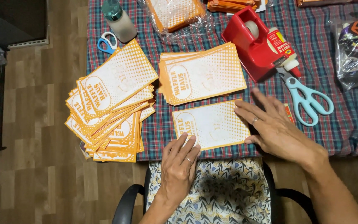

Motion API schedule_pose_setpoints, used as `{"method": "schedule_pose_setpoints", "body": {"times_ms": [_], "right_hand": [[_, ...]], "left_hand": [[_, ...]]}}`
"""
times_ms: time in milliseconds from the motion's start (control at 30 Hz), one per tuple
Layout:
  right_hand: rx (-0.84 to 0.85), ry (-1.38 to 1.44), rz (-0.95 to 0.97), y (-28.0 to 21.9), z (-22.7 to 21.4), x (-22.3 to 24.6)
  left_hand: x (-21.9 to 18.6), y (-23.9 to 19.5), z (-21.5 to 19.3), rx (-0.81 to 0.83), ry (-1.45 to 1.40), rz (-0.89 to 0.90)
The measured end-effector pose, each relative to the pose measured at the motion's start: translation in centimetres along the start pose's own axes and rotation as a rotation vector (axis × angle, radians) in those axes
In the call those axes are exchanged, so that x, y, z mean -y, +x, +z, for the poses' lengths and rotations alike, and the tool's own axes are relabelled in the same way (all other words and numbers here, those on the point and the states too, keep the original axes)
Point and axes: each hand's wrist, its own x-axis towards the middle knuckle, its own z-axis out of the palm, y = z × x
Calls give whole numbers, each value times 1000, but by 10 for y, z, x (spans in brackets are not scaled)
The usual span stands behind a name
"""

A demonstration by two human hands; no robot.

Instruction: Applying glue to the edges of printed paper sheets and folding them to assemble bags.

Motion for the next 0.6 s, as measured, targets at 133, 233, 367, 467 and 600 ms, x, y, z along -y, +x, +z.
{"method": "schedule_pose_setpoints", "body": {"times_ms": [133,233,367,467,600], "right_hand": [[63,-175,6,3,2,-14],[59,-193,-25,3,-1,-14],[98,-150,-17,2,-3,-16],[114,-142,-5,2,-1,-17],[117,-144,20,2,-1,-14]], "left_hand": [[-6,6,-2,7,9,-9],[-13,13,-2,-27,50,-29],[-12,11,0,-15,72,-26],[-9,8,-1,1,85,-9],[-8,6,0,-13,87,-16]]}}
